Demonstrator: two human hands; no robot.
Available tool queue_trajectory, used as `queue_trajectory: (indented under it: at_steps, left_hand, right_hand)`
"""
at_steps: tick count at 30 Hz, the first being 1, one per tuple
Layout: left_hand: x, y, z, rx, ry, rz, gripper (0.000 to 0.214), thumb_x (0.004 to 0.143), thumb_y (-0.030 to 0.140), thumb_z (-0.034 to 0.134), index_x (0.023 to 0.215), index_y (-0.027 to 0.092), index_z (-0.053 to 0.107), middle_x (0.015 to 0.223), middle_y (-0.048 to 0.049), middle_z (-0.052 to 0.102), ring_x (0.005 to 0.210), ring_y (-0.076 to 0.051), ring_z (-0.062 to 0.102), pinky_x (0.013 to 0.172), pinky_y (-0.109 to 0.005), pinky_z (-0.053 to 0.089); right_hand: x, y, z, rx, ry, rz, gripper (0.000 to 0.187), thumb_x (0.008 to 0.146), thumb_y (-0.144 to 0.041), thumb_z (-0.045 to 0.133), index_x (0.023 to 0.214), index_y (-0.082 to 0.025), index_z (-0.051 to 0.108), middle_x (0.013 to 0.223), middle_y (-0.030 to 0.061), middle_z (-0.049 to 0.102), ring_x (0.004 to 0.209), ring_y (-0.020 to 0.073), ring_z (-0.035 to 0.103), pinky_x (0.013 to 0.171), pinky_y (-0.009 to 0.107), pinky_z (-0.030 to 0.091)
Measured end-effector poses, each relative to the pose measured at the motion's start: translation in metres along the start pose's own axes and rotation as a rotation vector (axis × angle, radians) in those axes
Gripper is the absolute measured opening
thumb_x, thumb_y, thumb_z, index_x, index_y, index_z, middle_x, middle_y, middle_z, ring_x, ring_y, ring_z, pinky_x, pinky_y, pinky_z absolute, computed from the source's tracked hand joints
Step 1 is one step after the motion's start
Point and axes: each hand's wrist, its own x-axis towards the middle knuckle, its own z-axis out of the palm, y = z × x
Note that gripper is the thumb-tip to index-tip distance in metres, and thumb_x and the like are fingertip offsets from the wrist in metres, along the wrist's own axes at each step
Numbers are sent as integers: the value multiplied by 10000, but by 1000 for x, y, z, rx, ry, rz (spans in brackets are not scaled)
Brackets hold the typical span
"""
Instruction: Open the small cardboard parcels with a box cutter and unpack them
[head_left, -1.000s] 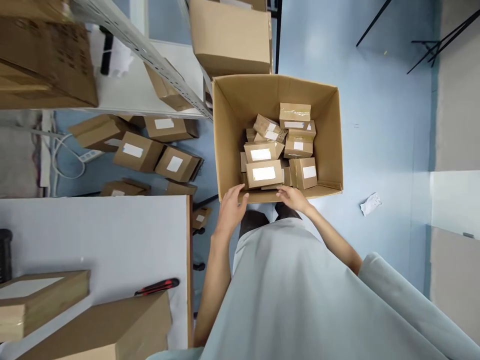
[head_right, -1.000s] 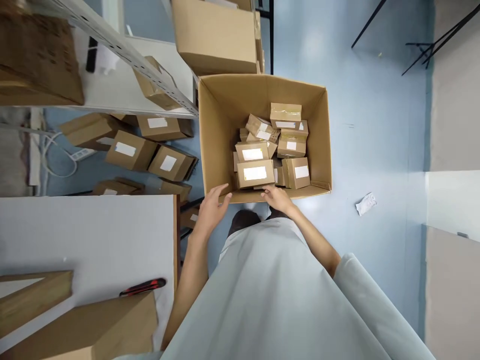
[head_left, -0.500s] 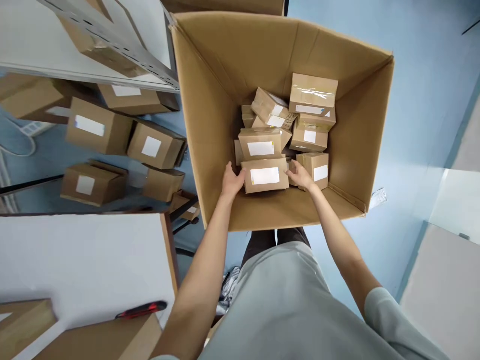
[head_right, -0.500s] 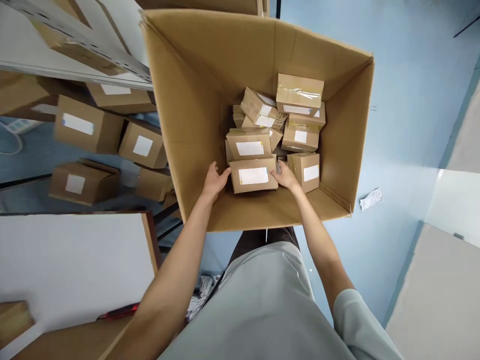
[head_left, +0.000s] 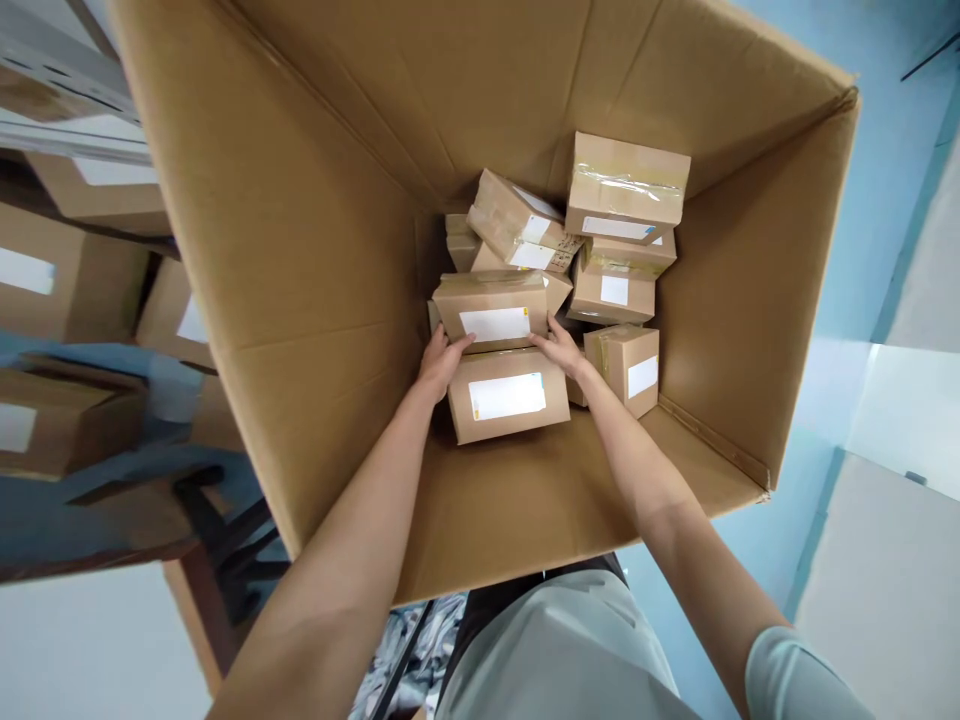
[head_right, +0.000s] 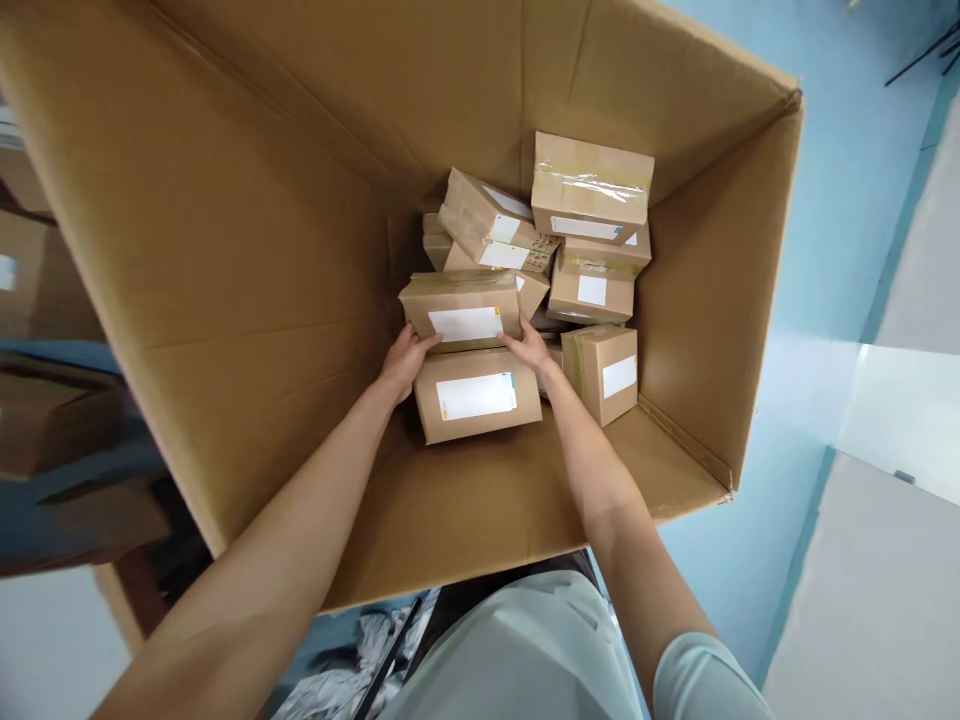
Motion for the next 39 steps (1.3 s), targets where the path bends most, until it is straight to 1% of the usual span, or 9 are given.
queue_trajectory:
  at_steps: [3,10,16,19,22,27,31,35,39]
  left_hand:
    - [-9,8,2,-124,18,-144,645,869,410,807,1476,210,720,1413,-146,817,1356,-386,758,1242,-564,561]
    - [-100,39,16,-220,103,-43,684,888,362,793,1544,231,650,1582,-170,722,1524,-369,663,1329,-568,490]
    - [-190,105,13,-292,176,122,950,884,446,846,1727,192,488,1810,-210,472,1667,-421,496,1402,-607,380]
    - [-246,145,-4,-301,208,305,950,941,525,840,1770,260,458,1816,-147,485,1692,-401,460,1423,-599,348]
    - [-311,175,-33,-305,282,414,953,981,577,817,1807,343,403,1821,-97,486,1717,-376,418,1430,-588,340]
    - [-420,190,-88,-348,505,505,954,1013,586,775,1834,408,323,1861,-69,415,1718,-386,403,1412,-612,368]
    - [-496,177,-125,-367,694,533,980,1005,626,756,1841,378,308,1874,-85,390,1723,-380,396,1410,-567,382]
    - [-568,128,-158,-456,853,464,1051,933,676,803,1817,309,371,1845,-147,435,1686,-403,465,1394,-571,406]
    - [-645,60,-191,-555,1017,412,1019,932,654,810,1796,289,413,1841,-148,441,1691,-402,458,1392,-584,409]
  right_hand:
    - [-5,-8,1,35,-8,-2,896,1049,-489,758,1809,-202,381,1702,102,646,1531,199,658,1351,402,456]
    - [-68,-37,-31,44,40,-141,821,1061,-532,730,1778,-230,467,1753,68,589,1646,239,548,1406,447,391]
    - [-175,-99,-70,61,66,-370,942,1012,-729,737,1776,-242,479,1845,77,445,1732,275,417,1440,473,329]
    - [-240,-140,-80,-3,89,-491,976,1011,-774,723,1799,-272,443,1871,71,391,1761,294,350,1456,502,293]
    - [-302,-181,-75,-94,78,-641,960,1025,-750,731,1818,-318,405,1873,51,388,1762,318,341,1458,548,297]
    - [-392,-240,-38,-163,-36,-912,946,1030,-629,791,1832,-373,358,1876,37,386,1750,347,370,1451,597,321]
    - [-453,-261,5,-215,-213,-1021,932,1038,-600,783,1831,-335,370,1874,57,394,1755,337,363,1460,593,298]
    - [-500,-248,64,-267,-413,-1052,920,1048,-620,752,1827,-303,378,1882,74,378,1764,326,345,1462,596,279]
    - [-545,-216,148,-340,-585,-1096,952,1040,-643,751,1833,-289,361,1890,87,361,1769,342,328,1462,624,254]
